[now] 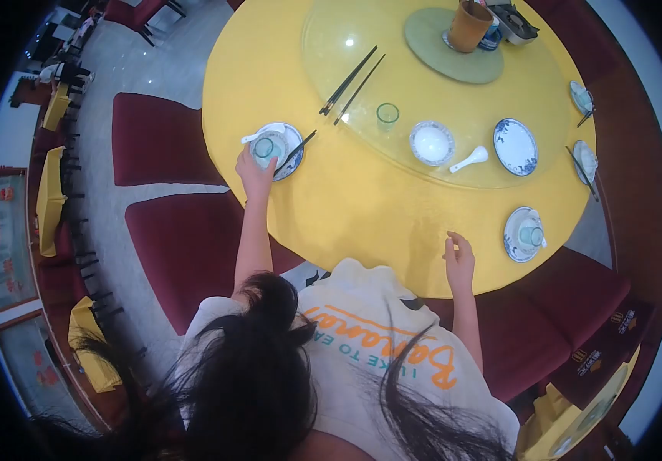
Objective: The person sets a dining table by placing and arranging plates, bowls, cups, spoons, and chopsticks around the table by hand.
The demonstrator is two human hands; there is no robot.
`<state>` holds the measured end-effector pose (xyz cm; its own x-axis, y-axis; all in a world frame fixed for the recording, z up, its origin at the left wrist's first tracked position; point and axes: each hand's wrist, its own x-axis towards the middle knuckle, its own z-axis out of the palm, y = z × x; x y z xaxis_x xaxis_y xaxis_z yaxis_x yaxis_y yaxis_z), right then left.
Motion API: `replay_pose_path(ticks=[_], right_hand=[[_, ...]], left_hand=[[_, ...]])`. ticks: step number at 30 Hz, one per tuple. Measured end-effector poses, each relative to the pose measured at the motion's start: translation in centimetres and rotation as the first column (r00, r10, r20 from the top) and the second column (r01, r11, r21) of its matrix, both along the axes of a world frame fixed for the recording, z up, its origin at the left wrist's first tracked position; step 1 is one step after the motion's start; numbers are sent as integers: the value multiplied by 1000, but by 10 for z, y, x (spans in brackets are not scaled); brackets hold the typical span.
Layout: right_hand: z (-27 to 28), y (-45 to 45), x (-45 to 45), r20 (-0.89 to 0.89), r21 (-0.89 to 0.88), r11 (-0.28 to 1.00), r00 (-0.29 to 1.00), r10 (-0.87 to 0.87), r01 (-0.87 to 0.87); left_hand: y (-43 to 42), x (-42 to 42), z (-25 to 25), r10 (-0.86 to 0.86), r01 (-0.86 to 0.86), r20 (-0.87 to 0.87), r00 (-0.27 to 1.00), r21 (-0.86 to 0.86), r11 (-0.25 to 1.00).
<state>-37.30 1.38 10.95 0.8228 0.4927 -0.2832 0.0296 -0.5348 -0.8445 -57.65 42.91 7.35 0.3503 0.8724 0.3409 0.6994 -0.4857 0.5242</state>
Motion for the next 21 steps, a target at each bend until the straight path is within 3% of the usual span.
replay_pose_path(ticks=[2, 5, 8, 11, 16, 21], right_hand=[[1, -6, -3, 10, -18, 1000, 1000, -9, 9], [-4, -20, -7, 54, 14, 999, 997, -51, 51], [-9, -36, -9, 68, -16, 994, 992, -103, 105], [-11, -47, -12, 41, -53, 988, 989, -145, 147], [-3, -48, -16, 62, -15, 988, 986, -155, 156], [9, -63, -29, 112, -41, 964, 960, -257, 263]], left_hand=[[15, 7, -12, -20, 23, 34, 999, -74, 997], [22, 11, -9, 8, -17, -50, 999, -186, 982], [3, 29, 39, -23, 0, -163, 986, -144, 990], [-11, 64, 52, -224, 223, 16, 974, 58, 973], [-31, 153, 43, -468, 469, 38, 883, -33, 883], [-32, 198, 22, -486, 481, -62, 872, -86, 873]])
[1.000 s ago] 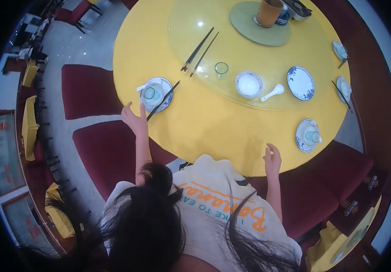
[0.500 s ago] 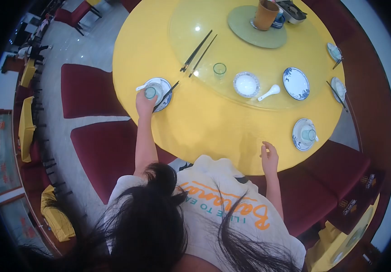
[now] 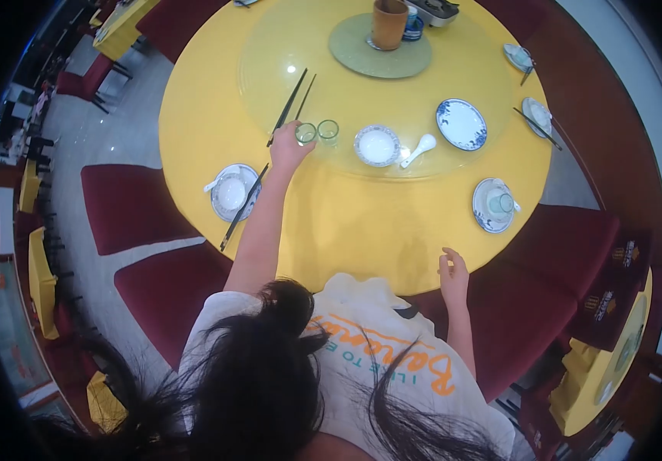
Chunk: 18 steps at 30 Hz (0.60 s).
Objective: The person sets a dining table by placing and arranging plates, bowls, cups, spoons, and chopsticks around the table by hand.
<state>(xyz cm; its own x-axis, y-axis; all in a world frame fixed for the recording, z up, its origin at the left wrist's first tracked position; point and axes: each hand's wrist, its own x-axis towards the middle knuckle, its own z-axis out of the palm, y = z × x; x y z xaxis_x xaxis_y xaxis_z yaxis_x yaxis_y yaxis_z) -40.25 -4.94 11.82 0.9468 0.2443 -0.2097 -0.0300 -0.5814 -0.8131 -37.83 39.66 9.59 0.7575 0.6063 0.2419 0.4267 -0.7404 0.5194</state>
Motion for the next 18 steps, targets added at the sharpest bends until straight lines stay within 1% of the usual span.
replay_pose_path(ticks=[2, 4, 7, 8, 10, 13, 15, 17, 18], right_hand=[[3, -9, -9, -12, -31, 999, 999, -44, 43], [3, -17, -17, -55, -25, 995, 994, -95, 94], [-6, -28, -24, -88, -52, 991, 988, -124, 120], [-9, -29, -25, -93, -65, 991, 988, -120, 115], [-6, -22, -25, -108, -29, 994, 988, -111, 108], [-3, -14, -16, -82, -18, 999, 995, -48, 47], [-2, -7, -11, -72, -25, 1000, 997, -13, 11], [0, 1, -6, -78, -35, 999, 997, -2, -1], [-3, 3, -4, -78, -20, 999, 997, 24, -25]], left_hand=[[4, 8, -6, 1, -1, -37, 999, 9, 1000], [6, 10, -12, 5, -3, -62, 998, 26, 1000], [13, 12, -23, 1, -1, -28, 1000, 9, 1000], [16, 10, -26, -25, 25, -4, 1000, 22, 999], [20, 2, -23, -70, 67, 48, 996, 53, 996], [35, -34, -8, 15, -9, -41, 999, 148, 989], [46, -76, -13, 143, -121, -81, 986, 231, 965], [50, -118, -14, 338, -287, -264, 903, 215, 934], [48, -134, -10, 407, -366, -374, 834, 177, 913]])
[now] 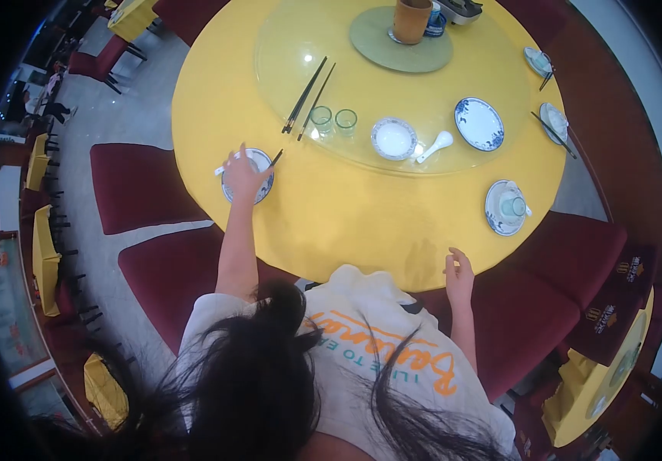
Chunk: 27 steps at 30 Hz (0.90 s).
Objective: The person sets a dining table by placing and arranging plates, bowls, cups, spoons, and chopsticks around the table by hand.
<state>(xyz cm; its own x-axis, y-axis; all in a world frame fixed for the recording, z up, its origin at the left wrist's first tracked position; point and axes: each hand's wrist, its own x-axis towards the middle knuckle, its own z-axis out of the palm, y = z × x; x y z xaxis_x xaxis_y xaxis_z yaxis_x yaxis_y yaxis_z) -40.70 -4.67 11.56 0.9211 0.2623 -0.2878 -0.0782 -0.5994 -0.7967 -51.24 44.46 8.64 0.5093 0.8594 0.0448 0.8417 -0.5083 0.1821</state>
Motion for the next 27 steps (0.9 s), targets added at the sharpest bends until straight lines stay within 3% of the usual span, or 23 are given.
replay_pose_path(ticks=[1, 4, 10, 13, 15, 18, 20, 27], right_hand=[[-4, 1, 3, 0, 14, 1000, 1000, 23, -23], [-7, 9, 9, 15, 48, 995, 996, 83, -84], [-2, 17, 18, 75, 32, 990, 988, 133, -136], [-5, 6, 22, 69, 27, 996, 994, 87, -89], [-9, -2, 20, 59, 26, 998, 997, 50, -52], [-10, -11, 13, 47, 16, 1000, 999, 5, -6], [-9, -14, 7, 46, 16, 1000, 999, -22, 22], [-22, -51, -23, 111, 12, 992, 986, -128, 127]], left_hand=[[0, -11, 4, 101, -108, -98, 990, -70, 992], [7, -29, -7, 143, -147, -32, 989, -195, 970], [-1, -13, 18, 149, -166, -112, 982, -160, 973], [-28, 9, 45, 18, -17, 58, 998, -17, 1000], [-53, 37, 73, -165, 168, 195, 967, -3, 986], [-96, 87, 87, -525, 520, 354, 774, 116, 846], [-130, 127, 84, -621, 647, 437, 650, 109, 754], [-180, 215, 37, -745, 768, 195, 638, -85, 635]])
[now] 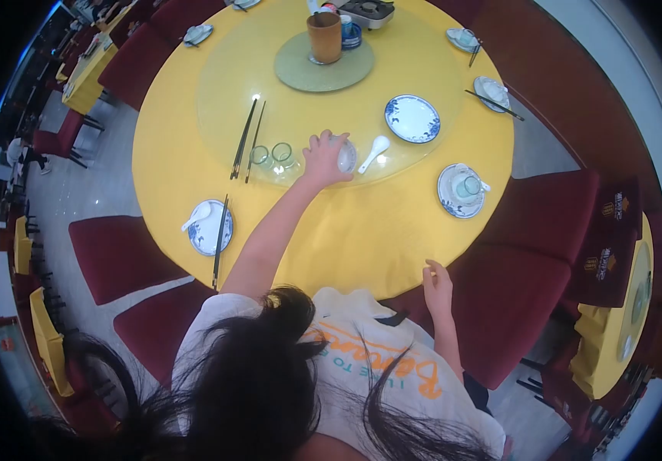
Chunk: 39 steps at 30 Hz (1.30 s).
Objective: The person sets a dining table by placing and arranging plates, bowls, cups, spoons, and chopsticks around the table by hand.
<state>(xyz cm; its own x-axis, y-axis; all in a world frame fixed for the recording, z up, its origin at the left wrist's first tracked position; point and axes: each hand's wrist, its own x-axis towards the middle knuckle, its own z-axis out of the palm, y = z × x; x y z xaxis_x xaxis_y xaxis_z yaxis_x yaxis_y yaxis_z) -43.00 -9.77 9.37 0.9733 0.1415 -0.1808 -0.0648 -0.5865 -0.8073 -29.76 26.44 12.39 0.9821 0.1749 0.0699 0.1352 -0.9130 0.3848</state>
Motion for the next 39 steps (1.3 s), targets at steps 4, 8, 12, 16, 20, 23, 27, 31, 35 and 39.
replay_pose_path(ticks=[4, 8, 12, 16, 20, 23, 27, 31, 35, 39], right_hand=[[6, -14, -23, -59, 60, 987, 988, -145, 148], [9, -18, -34, -118, 17, 985, 978, -170, 173], [6, -8, -25, -129, 14, 994, 986, -109, 112], [0, 1, -6, -90, 35, 999, 996, -16, 19], [1, 15, 15, -126, 50, 997, 990, 69, -63], [0, 29, 32, -120, 66, 986, 980, 161, -154], [-1, 50, 46, -119, 81, 967, 961, 250, -242], [-1, 63, 52, -112, 75, 944, 938, 329, -322], [-4, 67, 55, -101, 64, 921, 916, 389, -384], [-6, 65, 57, -92, 67, 917, 913, 398, -393]], left_hand=[[6, 9, -16, 15, -11, -66, 998, 58, 998], [11, 10, -29, 10, -6, -111, 994, 31, 999], [13, 3, -40, -8, 8, 12, 1000, 65, 998], [19, -32, -18, -2, 23, 370, 929, -50, 998], [56, -125, 1, 287, -236, 497, 819, -164, 958], [96, -217, -30, 552, -587, 333, 764, 5, 810], [111, -320, -72, 809, -741, 0, 588, 401, 538], [118, -356, -98, 834, -728, -108, 541, 437, 528], [124, -348, -111, 809, -718, -140, 571, 393, 574], [125, -340, -100, 766, -711, -72, 639, 324, 624]])
